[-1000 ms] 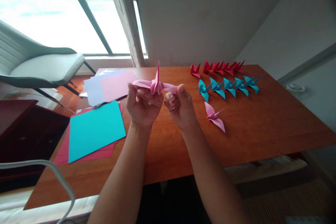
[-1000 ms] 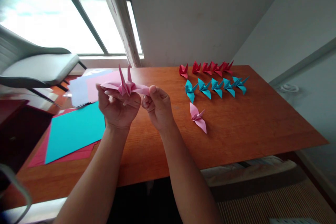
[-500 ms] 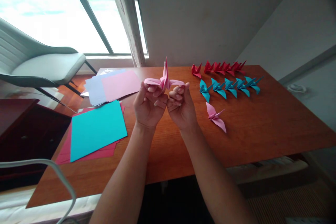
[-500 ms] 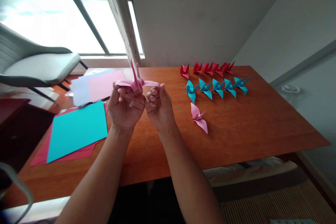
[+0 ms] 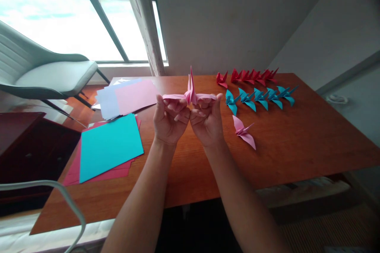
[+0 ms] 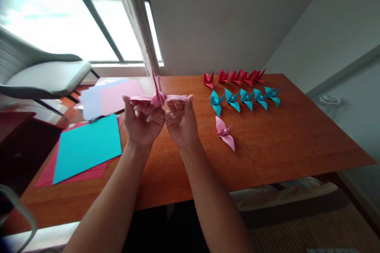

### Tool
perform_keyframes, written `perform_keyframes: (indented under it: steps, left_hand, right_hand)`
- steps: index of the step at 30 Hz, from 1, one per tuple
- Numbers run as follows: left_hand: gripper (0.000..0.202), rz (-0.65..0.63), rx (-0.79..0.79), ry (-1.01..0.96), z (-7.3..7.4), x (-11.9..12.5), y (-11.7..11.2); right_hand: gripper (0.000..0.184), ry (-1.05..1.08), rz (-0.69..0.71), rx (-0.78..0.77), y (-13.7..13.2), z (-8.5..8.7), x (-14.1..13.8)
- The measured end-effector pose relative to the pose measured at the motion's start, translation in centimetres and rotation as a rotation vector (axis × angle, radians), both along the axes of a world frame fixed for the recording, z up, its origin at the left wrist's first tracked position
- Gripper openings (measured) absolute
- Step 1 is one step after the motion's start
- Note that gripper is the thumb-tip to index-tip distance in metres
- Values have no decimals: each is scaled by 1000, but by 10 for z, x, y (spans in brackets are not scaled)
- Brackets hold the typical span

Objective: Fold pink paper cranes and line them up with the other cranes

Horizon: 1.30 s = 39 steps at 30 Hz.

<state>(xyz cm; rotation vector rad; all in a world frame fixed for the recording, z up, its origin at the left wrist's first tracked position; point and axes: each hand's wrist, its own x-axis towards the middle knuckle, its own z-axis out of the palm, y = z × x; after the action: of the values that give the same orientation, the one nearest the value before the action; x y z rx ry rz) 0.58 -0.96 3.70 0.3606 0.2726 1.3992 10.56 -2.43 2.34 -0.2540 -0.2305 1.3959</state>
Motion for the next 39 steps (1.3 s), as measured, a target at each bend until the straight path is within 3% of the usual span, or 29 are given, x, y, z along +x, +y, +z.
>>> perform_keyframes:
  steps: [9, 13, 19, 25, 30, 39]
  left_hand:
    - [55, -4, -5, 11, 2, 2, 1]
    - [54, -82, 36, 106, 0, -3, 1]
    - [31, -155, 133, 279, -13, -6, 5]
    - [18, -160, 113, 215, -19, -4, 7]
    - [19, -178, 31, 270, -18, -2, 7]
    - [31, -125, -4, 77, -7, 0, 3]
  right_hand:
    - [41, -51, -27, -51, -3, 2, 0]
    - [39, -75, -4, -35, -1, 2, 4]
    - [26, -181, 70, 4, 1, 0, 11]
    - [19, -225, 57, 10, 2, -4, 6]
    - [29, -342, 7, -40, 3, -7, 3]
    - [39, -284, 86, -55, 2, -6, 1]
